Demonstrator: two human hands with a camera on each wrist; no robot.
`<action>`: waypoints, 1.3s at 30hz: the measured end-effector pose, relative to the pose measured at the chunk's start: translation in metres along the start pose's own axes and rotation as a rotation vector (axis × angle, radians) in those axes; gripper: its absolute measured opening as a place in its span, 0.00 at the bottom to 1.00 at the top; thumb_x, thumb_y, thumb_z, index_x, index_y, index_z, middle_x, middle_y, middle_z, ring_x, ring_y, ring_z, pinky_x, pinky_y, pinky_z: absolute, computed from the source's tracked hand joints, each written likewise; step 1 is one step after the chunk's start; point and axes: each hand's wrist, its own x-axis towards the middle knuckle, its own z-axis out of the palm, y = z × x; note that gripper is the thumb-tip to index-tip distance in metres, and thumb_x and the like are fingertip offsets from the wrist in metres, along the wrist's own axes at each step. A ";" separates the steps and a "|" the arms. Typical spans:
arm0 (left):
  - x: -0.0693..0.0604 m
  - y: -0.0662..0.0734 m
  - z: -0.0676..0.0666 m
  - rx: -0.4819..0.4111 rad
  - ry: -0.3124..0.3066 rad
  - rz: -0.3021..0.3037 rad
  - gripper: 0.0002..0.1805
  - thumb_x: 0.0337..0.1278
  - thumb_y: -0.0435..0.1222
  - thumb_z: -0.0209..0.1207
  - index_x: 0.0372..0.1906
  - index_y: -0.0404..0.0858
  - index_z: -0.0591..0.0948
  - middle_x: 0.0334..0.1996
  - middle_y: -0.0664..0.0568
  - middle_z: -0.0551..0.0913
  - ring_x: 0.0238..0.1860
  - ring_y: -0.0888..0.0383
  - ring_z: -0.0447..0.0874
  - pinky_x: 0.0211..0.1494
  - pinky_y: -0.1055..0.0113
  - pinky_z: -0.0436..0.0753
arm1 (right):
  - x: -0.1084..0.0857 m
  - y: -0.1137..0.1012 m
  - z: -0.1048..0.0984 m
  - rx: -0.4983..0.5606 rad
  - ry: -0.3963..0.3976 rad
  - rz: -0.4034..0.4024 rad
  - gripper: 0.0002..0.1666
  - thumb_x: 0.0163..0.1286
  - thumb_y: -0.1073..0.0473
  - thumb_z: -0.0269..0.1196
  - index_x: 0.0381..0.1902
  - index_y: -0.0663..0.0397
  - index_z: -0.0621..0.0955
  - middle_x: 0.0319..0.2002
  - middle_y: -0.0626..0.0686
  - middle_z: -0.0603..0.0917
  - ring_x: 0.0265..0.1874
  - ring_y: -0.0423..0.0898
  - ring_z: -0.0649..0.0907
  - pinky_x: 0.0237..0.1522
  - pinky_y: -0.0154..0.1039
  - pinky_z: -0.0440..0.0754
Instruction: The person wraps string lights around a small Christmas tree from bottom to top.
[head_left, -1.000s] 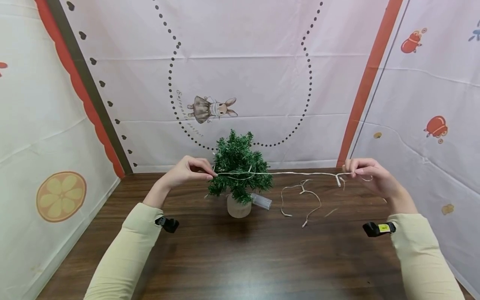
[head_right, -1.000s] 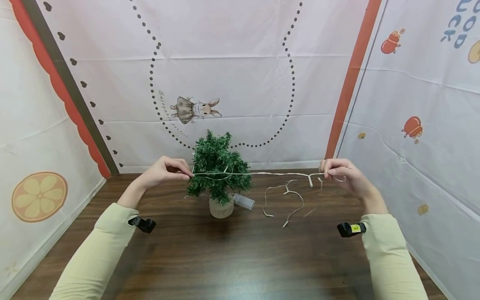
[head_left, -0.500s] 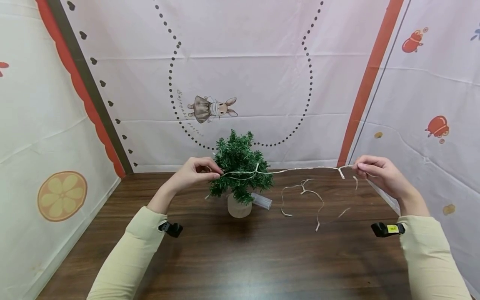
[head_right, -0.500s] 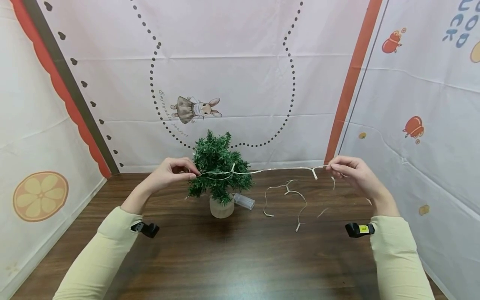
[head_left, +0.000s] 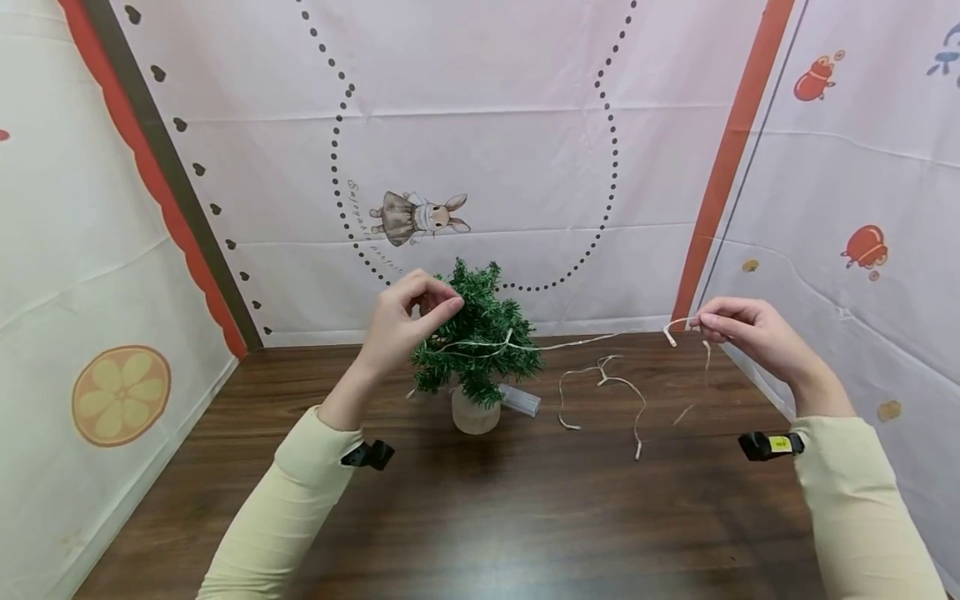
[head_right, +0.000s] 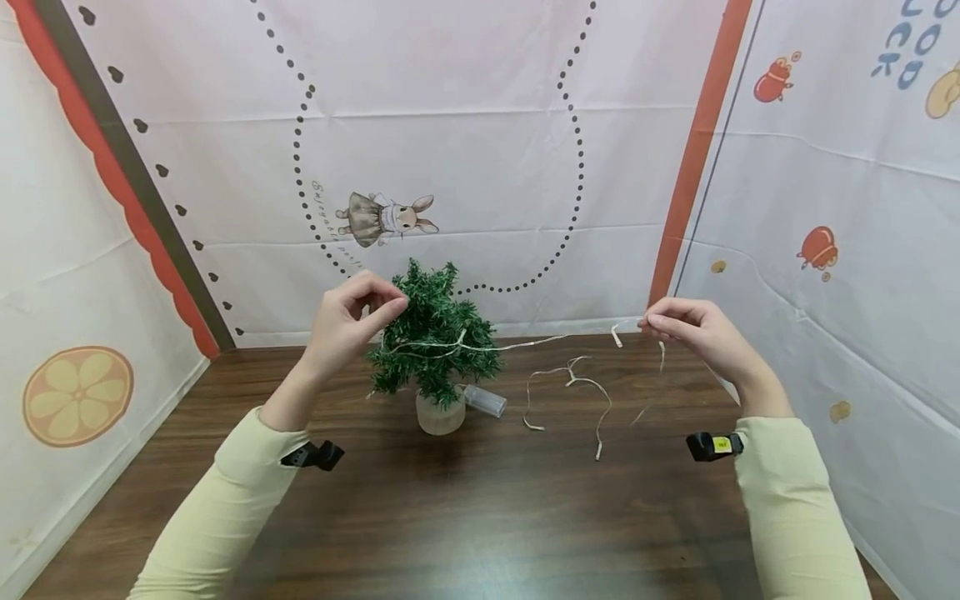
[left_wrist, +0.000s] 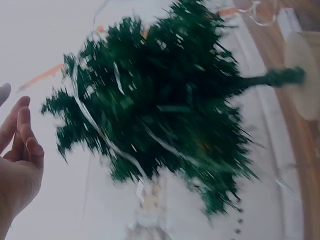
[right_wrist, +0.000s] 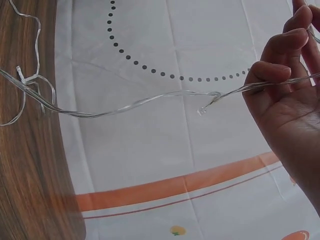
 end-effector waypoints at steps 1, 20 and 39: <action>0.004 -0.001 0.004 0.007 0.012 0.022 0.03 0.55 0.30 0.64 0.34 0.35 0.83 0.28 0.50 0.77 0.25 0.59 0.69 0.28 0.73 0.69 | 0.001 0.000 0.000 -0.009 0.002 0.000 0.18 0.69 0.79 0.43 0.41 0.65 0.79 0.30 0.47 0.80 0.28 0.41 0.74 0.33 0.30 0.75; 0.065 0.035 0.102 0.101 -0.174 0.082 0.08 0.54 0.42 0.65 0.38 0.43 0.86 0.32 0.58 0.83 0.34 0.64 0.78 0.36 0.75 0.77 | 0.025 -0.004 0.010 -0.155 0.046 0.076 0.12 0.69 0.74 0.50 0.39 0.63 0.80 0.24 0.47 0.75 0.26 0.41 0.73 0.31 0.31 0.73; 0.076 0.023 0.160 -0.116 -0.373 -0.189 0.07 0.52 0.41 0.68 0.35 0.44 0.88 0.29 0.58 0.87 0.30 0.62 0.84 0.33 0.73 0.80 | 0.039 -0.005 0.018 -0.349 0.068 0.144 0.07 0.69 0.69 0.55 0.39 0.64 0.80 0.25 0.43 0.77 0.24 0.40 0.75 0.25 0.37 0.72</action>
